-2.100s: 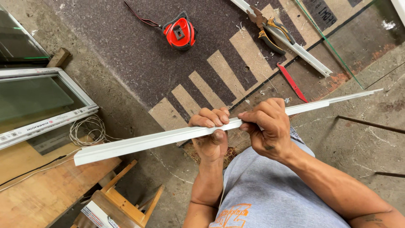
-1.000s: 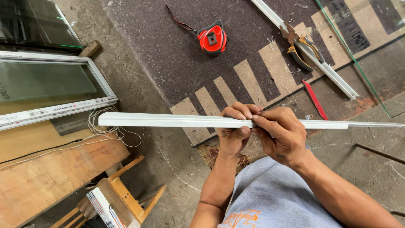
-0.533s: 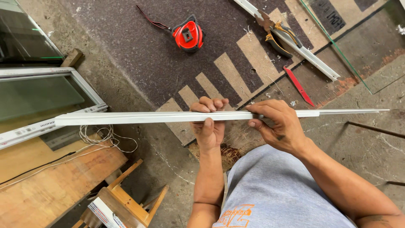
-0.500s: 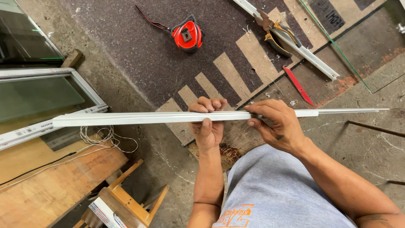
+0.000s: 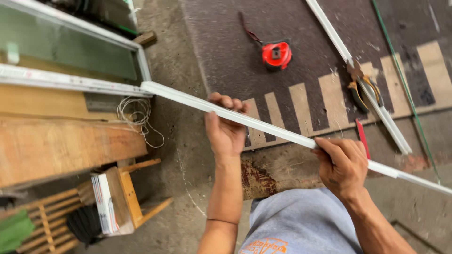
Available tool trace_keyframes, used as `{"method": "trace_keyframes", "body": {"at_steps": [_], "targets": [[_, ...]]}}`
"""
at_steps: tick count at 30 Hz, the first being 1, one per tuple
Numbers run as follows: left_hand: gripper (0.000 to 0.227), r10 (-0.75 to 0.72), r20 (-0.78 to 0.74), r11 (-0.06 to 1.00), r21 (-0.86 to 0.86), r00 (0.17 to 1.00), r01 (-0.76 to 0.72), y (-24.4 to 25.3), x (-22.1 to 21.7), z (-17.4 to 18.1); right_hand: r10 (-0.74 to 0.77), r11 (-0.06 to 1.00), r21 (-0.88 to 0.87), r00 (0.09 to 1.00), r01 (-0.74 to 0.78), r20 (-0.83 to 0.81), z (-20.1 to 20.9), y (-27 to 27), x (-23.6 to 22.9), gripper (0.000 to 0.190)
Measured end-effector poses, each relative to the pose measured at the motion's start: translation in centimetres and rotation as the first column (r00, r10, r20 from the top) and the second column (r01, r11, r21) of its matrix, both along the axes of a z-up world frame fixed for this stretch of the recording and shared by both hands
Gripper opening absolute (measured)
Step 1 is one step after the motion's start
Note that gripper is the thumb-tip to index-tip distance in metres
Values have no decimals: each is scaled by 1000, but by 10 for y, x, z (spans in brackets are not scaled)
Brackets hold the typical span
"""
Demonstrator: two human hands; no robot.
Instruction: The person assembles aluminum window frame profiles by hand. They use pliers to remove a small internal piece from a profile, then insert a white plastic strip into the profile channel. The person also uses a red utility knife to score and trim the plastic strip along the profile.
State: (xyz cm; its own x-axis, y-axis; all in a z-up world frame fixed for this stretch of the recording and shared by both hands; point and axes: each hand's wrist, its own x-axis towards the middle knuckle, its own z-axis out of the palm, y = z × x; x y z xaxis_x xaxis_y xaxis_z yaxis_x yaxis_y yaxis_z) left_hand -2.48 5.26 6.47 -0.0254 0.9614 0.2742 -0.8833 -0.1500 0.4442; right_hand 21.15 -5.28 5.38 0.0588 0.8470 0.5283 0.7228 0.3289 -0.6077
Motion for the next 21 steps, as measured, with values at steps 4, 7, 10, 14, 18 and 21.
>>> {"method": "trace_keyframes", "body": {"at_steps": [4,7,10,14,18,21], "targets": [[28,167,-48,986,-5,985,-168,2,-26,24,24,999,28,997,-26,75,6,-17,13,19],[29,290,-129,927,-210,948,-312,12,-21,38,156,982,-120,986,-148,58,19,-24,22,45],[39,313,-256,886,-269,915,-378,39,-17,52,153,967,-209,988,-142,33,19,-15,18,29],[53,147,-445,955,-169,883,-244,31,31,23,99,980,-171,995,-98,-3,12,11,12,22],[48,114,-596,947,-177,795,-269,4,115,-32,106,978,-184,993,-95,48,6,48,11,24],[51,39,-551,878,-379,833,-292,43,120,-46,35,955,-294,999,-28,20,-2,48,25,18]]}}
